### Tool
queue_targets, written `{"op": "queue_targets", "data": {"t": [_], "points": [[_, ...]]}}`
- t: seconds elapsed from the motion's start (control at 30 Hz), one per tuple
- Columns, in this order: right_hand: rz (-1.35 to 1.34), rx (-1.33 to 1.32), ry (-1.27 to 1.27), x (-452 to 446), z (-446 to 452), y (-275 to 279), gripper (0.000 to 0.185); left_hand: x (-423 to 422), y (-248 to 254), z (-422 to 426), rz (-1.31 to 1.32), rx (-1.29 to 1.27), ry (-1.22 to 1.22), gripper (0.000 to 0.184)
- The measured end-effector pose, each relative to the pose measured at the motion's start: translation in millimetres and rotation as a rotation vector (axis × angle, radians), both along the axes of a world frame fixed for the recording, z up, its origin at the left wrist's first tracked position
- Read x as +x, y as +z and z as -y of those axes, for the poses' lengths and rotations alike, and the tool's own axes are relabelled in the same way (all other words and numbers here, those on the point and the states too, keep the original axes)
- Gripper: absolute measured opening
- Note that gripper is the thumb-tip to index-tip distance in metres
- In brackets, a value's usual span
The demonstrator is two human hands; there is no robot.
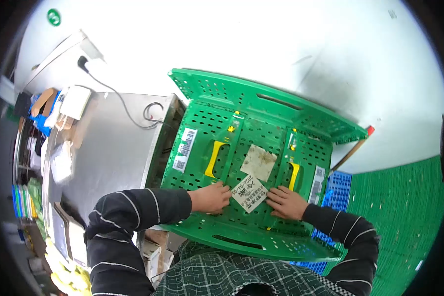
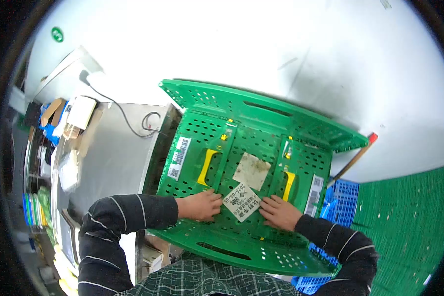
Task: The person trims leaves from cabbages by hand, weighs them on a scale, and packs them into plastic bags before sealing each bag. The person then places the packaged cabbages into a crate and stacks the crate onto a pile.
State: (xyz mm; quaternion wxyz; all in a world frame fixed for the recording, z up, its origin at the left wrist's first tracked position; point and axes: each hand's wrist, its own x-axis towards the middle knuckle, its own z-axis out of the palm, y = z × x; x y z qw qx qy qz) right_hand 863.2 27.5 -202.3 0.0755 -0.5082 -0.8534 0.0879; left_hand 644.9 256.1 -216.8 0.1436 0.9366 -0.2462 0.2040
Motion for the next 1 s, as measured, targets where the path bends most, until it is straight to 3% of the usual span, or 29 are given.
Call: {"op": "queue_targets", "data": {"t": [0.03, 0.1, 0.17, 0.2, 0.27, 0.3, 0.33, 0.37, 0.43, 0.47, 0.5, 0.53, 0.57, 0.6, 0.63, 0.67, 0.73, 0.87, 0.97, 1.0], "points": [[0.008, 0.012, 0.025, -3.0, -11.9, 7.1, 0.037, -1.3, -2.9, -2.3, -0.019, -0.002, -0.078, 0.031], [0.048, -0.330, -0.064, -16.7, -32.6, 20.1, 0.028, -2.9, 1.4, 2.3, -0.033, 0.011, -0.136, 0.028], [-0.037, -0.170, -0.096, -17.9, -37.5, 34.2, 0.037, 10.0, 22.1, 6.2, -0.548, 0.283, -0.010, 0.017], [0.032, -0.201, -0.159, -12.1, -29.8, 60.8, 0.040, 9.8, 33.6, 2.6, -0.499, 0.384, 0.098, 0.019], [0.109, -0.167, -0.414, 3.7, -1.2, 113.3, 0.044, 0.7, 94.1, -22.8, -0.780, 0.504, 0.308, 0.018], [0.112, -0.103, -0.602, 14.7, 22.0, 128.4, 0.045, -22.1, 120.5, -49.9, -0.659, 0.452, 0.516, 0.016], [0.223, -0.055, -0.786, 37.2, 51.6, 127.9, 0.041, -43.4, 124.5, -86.9, -0.757, 0.451, 0.658, 0.015], [0.333, -0.001, -0.966, 53.5, 75.8, 128.1, 0.037, -73.2, 111.8, -139.0, -0.500, 0.473, 0.467, 0.011], [0.229, 0.154, -0.950, 52.8, 75.7, 135.9, 0.030, -71.0, 128.1, -126.6, -0.599, 0.525, 0.463, 0.012], [0.109, 0.268, -0.935, 48.2, 78.9, 137.2, 0.025, -68.9, 131.6, -120.9, -0.255, 0.473, 0.603, 0.016], [-0.042, 0.279, -1.098, 51.1, 83.3, 133.0, 0.026, -70.3, 134.9, -115.0, 0.094, 0.427, 0.761, 0.021], [0.047, 0.531, -0.990, 55.1, 84.2, 129.2, 0.025, -71.2, 139.0, -109.2, 0.126, 0.370, 1.007, 0.029], [0.078, 0.556, -1.097, 63.4, 94.6, 119.6, 0.038, -69.5, 131.7, -109.0, 0.067, 0.109, 1.263, 0.028], [0.122, 0.584, -1.136, 92.2, 113.5, 94.8, 0.049, -71.2, 132.3, -115.1, -0.298, -0.205, 1.415, 0.023], [0.139, 0.495, -1.255, 74.7, 97.5, 113.3, 0.046, -71.9, 101.9, -133.9, -0.215, -0.397, 1.287, 0.020], [0.176, 0.404, -1.382, 56.6, 88.6, 139.3, 0.046, -71.4, 114.0, -127.4, -0.302, -0.354, 1.376, 0.024], [-0.910, 0.224, -1.577, 66.0, 87.1, 143.4, 0.041, -85.2, 137.7, -111.8, -0.255, -0.304, 1.370, 0.021], [-0.821, 0.174, -1.564, 16.8, 53.2, 199.5, 0.038, -146.8, 199.0, -92.3, -0.206, -0.258, 1.419, 0.021], [-0.894, 0.143, -1.323, 6.4, 9.4, 197.9, 0.046, -220.1, 221.5, -126.3, -0.257, -0.155, 1.595, 0.026], [-1.061, 0.077, -1.197, -6.2, -12.4, 195.4, 0.063, -243.6, 222.9, -139.3, -0.303, -0.180, 1.714, 0.029]]}}
